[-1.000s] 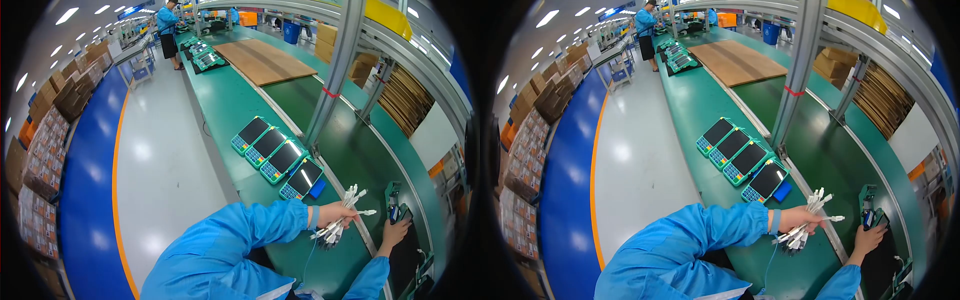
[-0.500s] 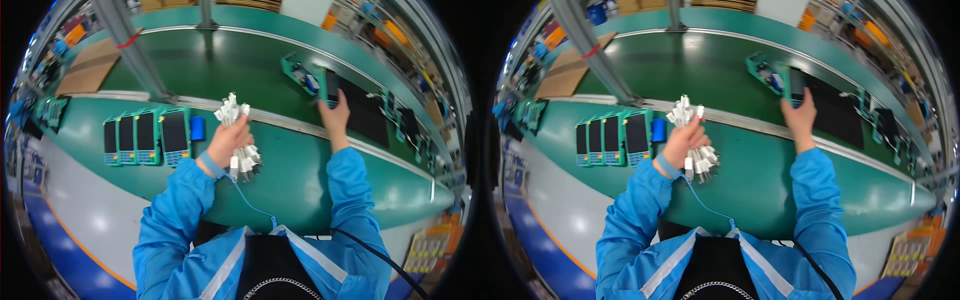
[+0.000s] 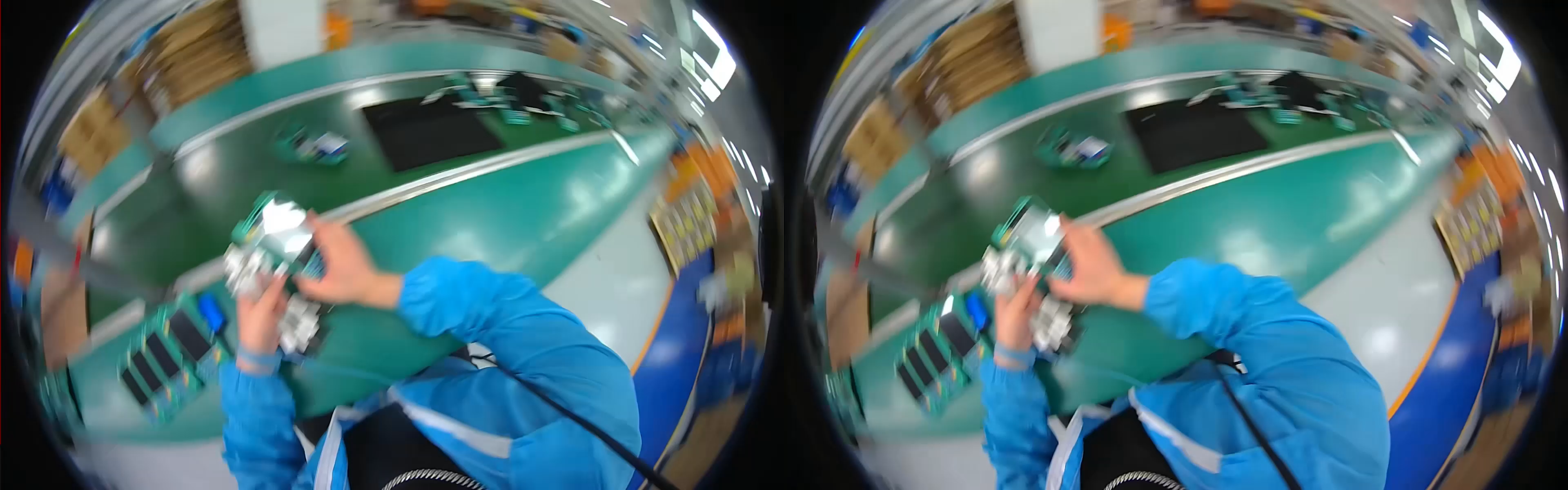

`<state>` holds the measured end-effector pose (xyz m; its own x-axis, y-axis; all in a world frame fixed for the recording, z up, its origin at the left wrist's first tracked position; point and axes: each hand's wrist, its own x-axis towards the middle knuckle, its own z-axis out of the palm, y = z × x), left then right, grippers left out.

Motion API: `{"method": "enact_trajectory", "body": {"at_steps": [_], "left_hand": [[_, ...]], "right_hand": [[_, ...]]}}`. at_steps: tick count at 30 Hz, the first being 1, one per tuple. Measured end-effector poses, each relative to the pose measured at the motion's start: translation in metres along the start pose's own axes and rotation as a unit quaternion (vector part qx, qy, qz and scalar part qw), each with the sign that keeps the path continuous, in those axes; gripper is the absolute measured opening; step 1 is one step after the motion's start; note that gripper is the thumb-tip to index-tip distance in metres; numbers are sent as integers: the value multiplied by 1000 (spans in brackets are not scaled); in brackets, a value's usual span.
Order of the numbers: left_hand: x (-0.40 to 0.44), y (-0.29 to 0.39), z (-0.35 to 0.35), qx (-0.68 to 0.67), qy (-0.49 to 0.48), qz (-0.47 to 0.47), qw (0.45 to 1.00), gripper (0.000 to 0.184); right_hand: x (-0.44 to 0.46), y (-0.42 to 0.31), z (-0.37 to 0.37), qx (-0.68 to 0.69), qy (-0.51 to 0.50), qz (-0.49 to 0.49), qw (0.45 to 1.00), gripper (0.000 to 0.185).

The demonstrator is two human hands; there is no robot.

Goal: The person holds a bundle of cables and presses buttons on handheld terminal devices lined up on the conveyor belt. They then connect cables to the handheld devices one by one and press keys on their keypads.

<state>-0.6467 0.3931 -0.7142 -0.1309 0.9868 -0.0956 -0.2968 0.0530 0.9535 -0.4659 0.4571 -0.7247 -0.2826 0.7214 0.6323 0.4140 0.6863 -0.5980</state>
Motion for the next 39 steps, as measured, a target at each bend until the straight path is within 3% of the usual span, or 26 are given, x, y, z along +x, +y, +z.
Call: {"method": "enact_trajectory", "body": {"at_steps": [4,5,7,10,13,15,16,17,19,20,21,22,23,24,25,26,27,28,29,30,31,33,35,39], "left_hand": [[2,3,2,1,-3,-9,1000,10],[7,-1,-5,14,-10,-23,1000,7],[7,4,-9,39,-48,-31,998,6],[16,-11,-33,22,-65,-40,997,10],[10,-2,-23,46,-50,-56,996,11],[3,-5,-8,-35,15,-42,998,15],[21,-14,-36,-19,-62,-36,997,18],[27,-17,-42,40,-3,1,999,19],[17,5,-32,-27,40,34,998,22],[20,10,-52,-106,-8,18,994,23],[17,17,-54,-154,-32,50,986,26],[20,19,-61,-260,-83,64,960,31],[21,19,-67,-350,-106,64,929,36],[19,25,-63,-432,-135,53,890,37],[22,26,-58,-474,-226,30,851,40],[27,18,-65,-476,-214,17,853,39],[29,10,-63,-478,-187,1,858,36],[35,-5,-68,-469,-190,-16,862,33],[40,-16,-71,-419,-163,-38,892,32],[44,-23,-72,-370,-144,-58,916,28],[50,-28,-75,-338,-150,-70,927,25],[56,-21,-69,-292,-102,-96,946,25],[55,-11,-63,-277,-81,-105,952,24],[56,-11,-62,-250,-90,-112,957,24]], "right_hand": [[-8,10,14,6,42,-29,999,92],[-8,7,11,29,8,5,1000,95],[-10,6,11,-2,11,-56,998,97],[-12,-3,10,12,-28,-29,999,98],[-10,0,12,22,-48,-31,998,98],[-2,15,12,32,-69,-42,996,99],[-2,29,13,49,-38,-64,996,96],[9,29,-18,82,-68,-89,990,90],[24,55,-49,88,-64,-64,992,74],[36,56,-72,99,-22,-66,993,64],[41,64,-86,-20,76,-66,995,61],[55,93,-101,-14,48,-47,998,65],[64,115,-104,-166,149,-37,974,58],[63,159,-109,-270,170,17,948,59],[73,176,-124,-286,180,76,938,60],[81,187,-133,-270,159,179,933,59],[81,206,-139,-355,158,191,901,56],[85,222,-148,-394,77,263,877,52],[85,240,-147,-494,93,244,829,51],[95,228,-144,-543,27,264,797,57],[92,245,-131,-601,113,88,786,66],[110,229,-94,-458,47,0,888,71],[132,208,-52,-329,-57,-79,939,72],[172,226,4,-255,-170,27,951,76]]}}
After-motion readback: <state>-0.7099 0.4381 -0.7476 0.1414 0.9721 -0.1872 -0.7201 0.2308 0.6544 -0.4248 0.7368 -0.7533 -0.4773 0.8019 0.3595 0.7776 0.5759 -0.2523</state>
